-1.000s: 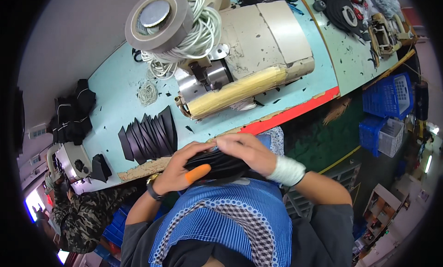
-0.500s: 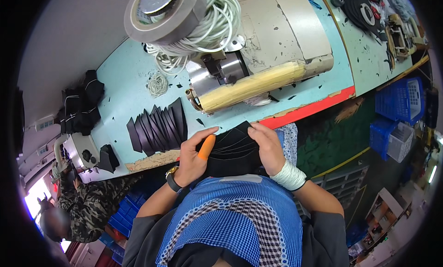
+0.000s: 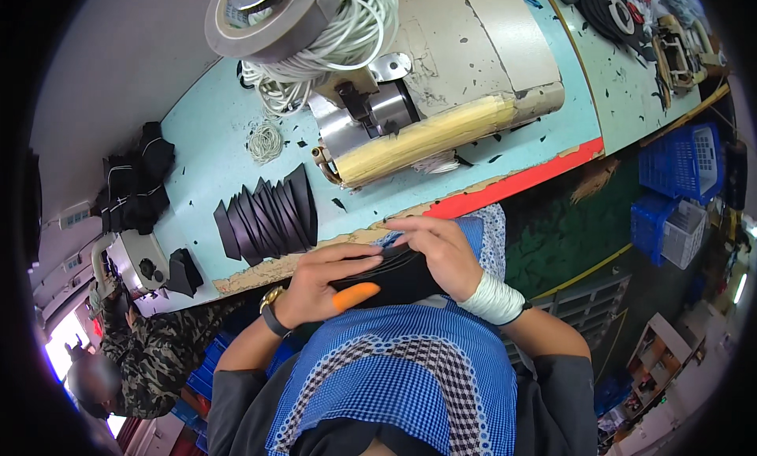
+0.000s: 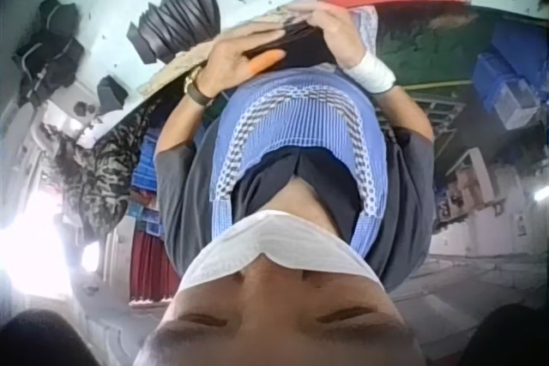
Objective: The person sorts and counts a stack of black material pieces by hand, then feeds them one by one into a skiving machine.
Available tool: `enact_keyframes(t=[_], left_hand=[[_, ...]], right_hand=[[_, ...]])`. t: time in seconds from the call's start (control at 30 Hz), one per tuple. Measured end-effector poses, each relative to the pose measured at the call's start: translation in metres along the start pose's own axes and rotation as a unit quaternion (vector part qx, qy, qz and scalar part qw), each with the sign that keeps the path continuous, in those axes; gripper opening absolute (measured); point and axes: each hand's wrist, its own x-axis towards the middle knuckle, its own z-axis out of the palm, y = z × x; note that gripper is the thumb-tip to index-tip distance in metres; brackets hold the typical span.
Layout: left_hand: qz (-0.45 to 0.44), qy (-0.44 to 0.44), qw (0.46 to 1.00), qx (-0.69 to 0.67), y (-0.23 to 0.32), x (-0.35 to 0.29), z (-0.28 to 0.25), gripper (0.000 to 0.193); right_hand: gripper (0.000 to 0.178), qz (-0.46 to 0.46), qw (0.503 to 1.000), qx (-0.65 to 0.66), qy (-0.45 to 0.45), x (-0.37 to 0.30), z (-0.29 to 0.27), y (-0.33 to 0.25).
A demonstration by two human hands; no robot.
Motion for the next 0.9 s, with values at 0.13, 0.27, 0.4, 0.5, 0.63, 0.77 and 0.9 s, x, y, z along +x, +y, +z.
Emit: enact_keyframes(t=[0.13,0.27,0.4,0.5,0.63,0.77,0.9], left_hand=[[-0.07,0.049,0.995,-0.051,0.002,0.002,0.007,0.031],[-0.059,-0.033,0.998,-0.019,0.006,-0.012,0.001,0.038],[-0.075,-0.122,0.99,0.008,0.019,-0.003,-0.005,0.055],[-0.093,-0.126,0.988,-0.008,0.01,-0.005,-0.005,0.054],[-0.127,-0.029,0.988,-0.081,-0.006,-0.012,0.004,0.043],[-0.266,0.144,0.896,-0.326,-0.024,-0.009,0.001,0.016],[-0.266,0.13,0.918,-0.265,-0.035,0.008,-0.03,0.015]], right_hand=[[0.033,-0.118,0.99,-0.064,0.041,0.013,0.015,0.012],[0.03,-0.055,0.993,-0.108,0.016,0.007,0.005,0.012],[0.035,-0.001,1.0,-0.009,0.017,-0.001,0.015,0.005],[0.041,-0.03,0.998,-0.045,-0.011,0.0,0.002,0.002],[0.054,-0.003,0.999,0.013,-0.032,-0.01,0.002,0.008],[0.045,-0.114,0.987,-0.113,0.009,-0.001,-0.005,-0.029],[0.034,-0.391,0.779,-0.468,0.148,0.048,-0.025,-0.062]])
